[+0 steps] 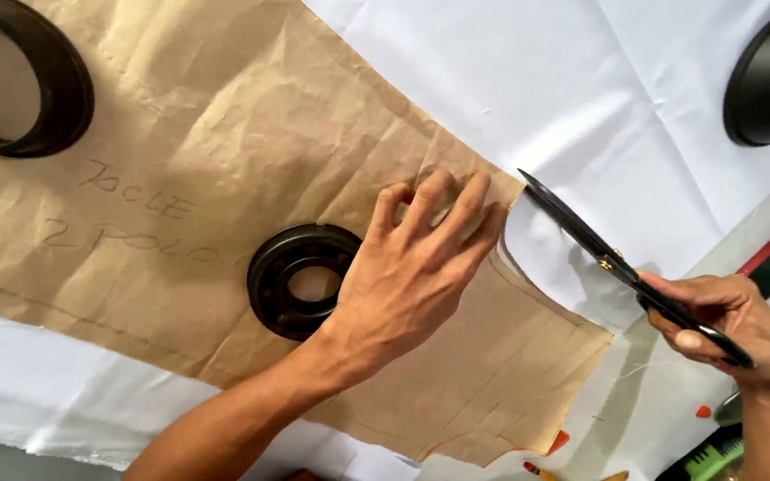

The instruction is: Marking a pattern on white fabric using a template, ruler, and pencil, then cutting the fabric with scissors.

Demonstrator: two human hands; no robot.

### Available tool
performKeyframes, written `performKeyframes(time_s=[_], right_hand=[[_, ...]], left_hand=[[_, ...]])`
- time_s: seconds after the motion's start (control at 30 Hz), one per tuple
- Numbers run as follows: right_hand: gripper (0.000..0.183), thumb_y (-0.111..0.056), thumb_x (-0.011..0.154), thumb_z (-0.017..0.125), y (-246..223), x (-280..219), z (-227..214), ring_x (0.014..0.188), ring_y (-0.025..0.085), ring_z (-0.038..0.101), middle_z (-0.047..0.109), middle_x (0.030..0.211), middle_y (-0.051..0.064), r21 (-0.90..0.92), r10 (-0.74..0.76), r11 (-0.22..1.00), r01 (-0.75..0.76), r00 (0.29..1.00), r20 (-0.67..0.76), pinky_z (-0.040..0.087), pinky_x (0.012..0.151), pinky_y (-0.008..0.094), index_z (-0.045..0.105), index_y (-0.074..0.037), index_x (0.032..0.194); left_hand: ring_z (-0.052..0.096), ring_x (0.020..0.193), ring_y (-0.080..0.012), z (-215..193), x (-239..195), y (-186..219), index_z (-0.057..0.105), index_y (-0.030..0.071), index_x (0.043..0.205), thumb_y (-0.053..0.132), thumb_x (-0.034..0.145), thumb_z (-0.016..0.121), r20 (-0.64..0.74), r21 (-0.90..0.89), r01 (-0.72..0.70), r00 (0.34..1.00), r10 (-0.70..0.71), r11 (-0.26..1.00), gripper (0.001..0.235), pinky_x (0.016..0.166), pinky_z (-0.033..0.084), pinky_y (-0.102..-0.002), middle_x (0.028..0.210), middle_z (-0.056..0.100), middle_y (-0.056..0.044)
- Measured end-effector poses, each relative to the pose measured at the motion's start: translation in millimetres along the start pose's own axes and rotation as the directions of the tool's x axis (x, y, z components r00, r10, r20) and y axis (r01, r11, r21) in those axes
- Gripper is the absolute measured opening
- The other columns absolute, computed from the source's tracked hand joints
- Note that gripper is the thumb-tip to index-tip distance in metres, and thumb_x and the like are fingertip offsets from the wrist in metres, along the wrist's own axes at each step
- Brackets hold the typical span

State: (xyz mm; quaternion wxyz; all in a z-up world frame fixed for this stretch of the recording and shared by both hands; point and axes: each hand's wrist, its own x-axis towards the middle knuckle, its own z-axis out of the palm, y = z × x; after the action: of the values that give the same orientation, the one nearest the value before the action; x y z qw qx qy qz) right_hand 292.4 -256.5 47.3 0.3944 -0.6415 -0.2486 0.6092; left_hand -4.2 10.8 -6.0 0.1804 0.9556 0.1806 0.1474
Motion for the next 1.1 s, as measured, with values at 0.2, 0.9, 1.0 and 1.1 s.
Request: performKeyframes(time_s=[0.2, 0.9, 1.0, 1.1], right_hand=[[0.076, -0.005, 0.062, 0.081, 22, -11, -37, 0.056, 0.019, 0.051, 0.072, 0.134, 0.022, -0.133, 0.036, 0.99, -0.048, 0.996, -0.087, 0.049, 0.055, 0.032, 0.062, 0.007, 0.135], [0.078, 0.004, 0.063, 0.078, -13, 3, -28, 0.056, 0.023, 0.042, 0.045, 0.069, 0.006, -0.333, 0.095, 0.935, -0.123, 0.99, -0.1, 0.039, 0.052, 0.034, 0.063, 0.0, 0.139], [0.078, -0.007, 0.062, 0.082, -9, 12, -33, 0.051, 0.017, 0.039, 0.047, 0.067, 0.002, -0.291, 0.001, 0.957, -0.001, 1.0, 0.0, 0.036, 0.047, 0.028, 0.062, 0.0, 0.137], [0.077, -0.003, 0.061, 0.081, -14, 20, -22, 0.051, 0.017, 0.036, 0.044, 0.067, 0.003, -0.283, -0.035, 0.959, 0.03, 0.999, -0.013, 0.036, 0.049, 0.027, 0.062, 0.002, 0.136]], left_hand=[[0.055, 0.12, -0.0267, -2, 2, -1, 0.063, 0.016, 0.131, 0.007, 0.091, 0.06, -0.006, -0.008, -0.008, 1.0, 0.008, 1.0, 0.042, 0.096, 0.045, -0.042, 0.142, 0.052, -0.006], [0.055, 0.12, -0.0263, -3, 1, -1, 0.065, 0.014, 0.125, 0.01, 0.095, 0.062, -0.025, -0.007, -0.008, 1.0, 0.008, 1.0, 0.031, 0.096, 0.044, -0.041, 0.139, 0.053, -0.006], [0.056, 0.119, -0.026, -5, 2, -1, 0.064, 0.013, 0.125, 0.008, 0.095, 0.059, -0.026, -0.003, -0.007, 1.0, 0.007, 1.0, 0.031, 0.095, 0.045, -0.041, 0.14, 0.053, -0.006], [0.056, 0.119, -0.0258, -4, 2, -1, 0.066, 0.014, 0.125, 0.007, 0.096, 0.059, -0.037, -0.006, -0.005, 0.999, 0.004, 1.0, 0.031, 0.095, 0.046, -0.041, 0.142, 0.053, -0.007]])
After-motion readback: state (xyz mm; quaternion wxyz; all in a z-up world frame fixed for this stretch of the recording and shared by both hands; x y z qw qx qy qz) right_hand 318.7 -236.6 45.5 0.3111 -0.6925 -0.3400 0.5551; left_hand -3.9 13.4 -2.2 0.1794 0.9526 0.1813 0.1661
